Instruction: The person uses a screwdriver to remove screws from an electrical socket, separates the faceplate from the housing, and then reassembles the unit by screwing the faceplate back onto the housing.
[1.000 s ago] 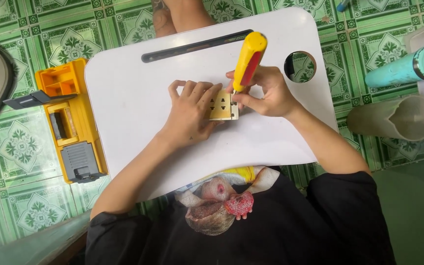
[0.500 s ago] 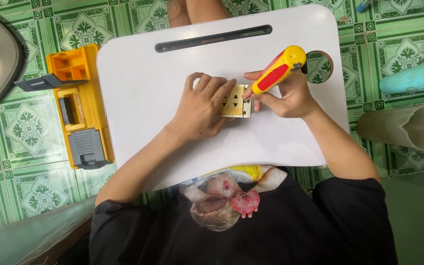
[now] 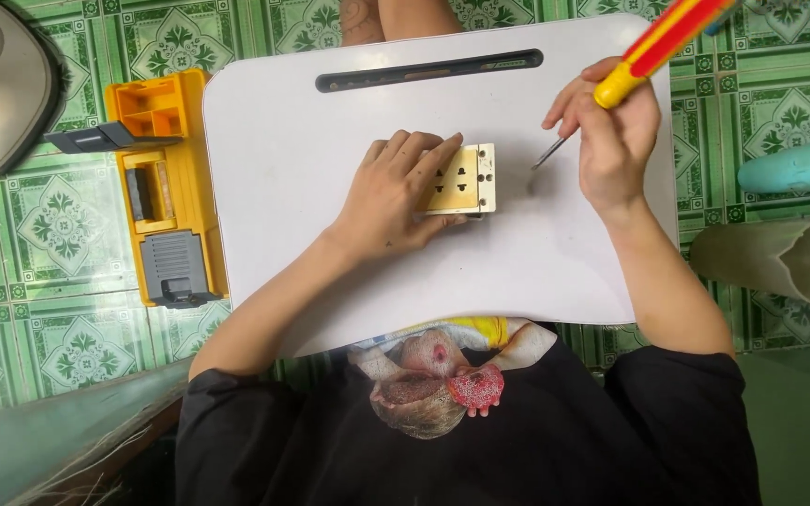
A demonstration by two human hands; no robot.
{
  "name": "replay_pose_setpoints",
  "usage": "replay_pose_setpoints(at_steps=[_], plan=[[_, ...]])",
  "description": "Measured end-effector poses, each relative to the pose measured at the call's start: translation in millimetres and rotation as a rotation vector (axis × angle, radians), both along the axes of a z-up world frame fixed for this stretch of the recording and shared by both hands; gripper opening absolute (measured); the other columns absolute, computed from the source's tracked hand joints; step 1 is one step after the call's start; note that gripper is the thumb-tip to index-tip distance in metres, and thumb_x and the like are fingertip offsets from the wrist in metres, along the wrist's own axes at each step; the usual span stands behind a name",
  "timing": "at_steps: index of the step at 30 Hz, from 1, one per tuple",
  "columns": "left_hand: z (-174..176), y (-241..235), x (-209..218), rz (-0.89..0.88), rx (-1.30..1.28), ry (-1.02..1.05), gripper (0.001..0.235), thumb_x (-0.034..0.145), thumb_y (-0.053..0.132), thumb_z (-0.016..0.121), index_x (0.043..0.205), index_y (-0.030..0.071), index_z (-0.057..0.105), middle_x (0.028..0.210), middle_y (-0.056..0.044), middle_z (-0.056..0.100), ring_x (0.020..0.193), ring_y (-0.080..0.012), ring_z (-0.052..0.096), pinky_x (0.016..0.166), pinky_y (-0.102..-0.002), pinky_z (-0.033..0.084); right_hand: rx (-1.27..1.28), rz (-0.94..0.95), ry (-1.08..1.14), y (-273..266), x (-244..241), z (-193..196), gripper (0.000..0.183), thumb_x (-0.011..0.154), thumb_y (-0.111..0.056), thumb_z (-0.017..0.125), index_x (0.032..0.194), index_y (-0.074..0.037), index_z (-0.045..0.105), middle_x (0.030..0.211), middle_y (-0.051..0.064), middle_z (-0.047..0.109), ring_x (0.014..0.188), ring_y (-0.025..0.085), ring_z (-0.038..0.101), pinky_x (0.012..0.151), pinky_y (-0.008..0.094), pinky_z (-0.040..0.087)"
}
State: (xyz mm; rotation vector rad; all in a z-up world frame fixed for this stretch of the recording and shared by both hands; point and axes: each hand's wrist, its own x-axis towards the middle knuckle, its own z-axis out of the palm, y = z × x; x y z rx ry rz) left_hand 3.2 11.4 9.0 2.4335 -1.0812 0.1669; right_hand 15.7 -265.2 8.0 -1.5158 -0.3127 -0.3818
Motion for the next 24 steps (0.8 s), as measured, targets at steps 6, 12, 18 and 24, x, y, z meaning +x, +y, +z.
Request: replay_pose_setpoints(at_steps=[6,12,18,24], plan=[[-11.1,3.4,7.5,-0.013,0.001,-0.055,0.089,0.080,0.051,0.088,0.146,0.006,0.049,0.125,-0.012,0.061,0.100,-0.0314,0.060,0.085,-0.043,0.047,0.028,0.118,0.342,7.1,0.1,0.1,0.003,0.110,-0.011,0.046,0.111,-0.010,0.043,0.064,0.001,0.028,0.049,0.013,0.035,0.050,0.028,0.034],[-13.5,7.7,9.7,-0.069,-0.024,0.002,0.095,0.078,0.045,0.093,0.151,0.006,0.046,0.128,-0.013,0.060,0.098,-0.0306,0.061,0.086,-0.042,0.052,0.161,0.234,0.373,7.3,-2.4,1.9,0.021,0.098,-0.030,0.038,0.108,-0.012,0.044,0.060,-0.003,0.021,0.050,0.008,0.015,0.047,0.025,0.016],[-23.9,-1.0,14.5,-0.098,-0.140,0.058,0.091,0.080,0.042,0.092,0.153,0.009,0.048,0.124,-0.012,0.057,0.100,-0.0303,0.057,0.090,-0.043,0.052,-0.009,0.213,0.063,22.5,-16.9,21.3,0.032,0.113,-0.034,0.040,0.130,-0.007,0.037,0.083,0.011,0.041,0.057,0.022,0.045,0.047,0.030,0.034],[-17.7,-6.6,8.0,0.002,-0.354,0.354,0.143,0.071,0.032,0.101,0.164,0.016,-0.006,0.132,-0.013,0.075,0.121,-0.0376,0.065,0.105,-0.042,0.047,-0.164,0.309,0.099,53.3,-25.4,28.2,0.018,0.108,-0.001,0.055,0.121,0.004,0.044,0.093,0.020,0.062,0.070,0.031,0.070,0.066,0.035,0.064]])
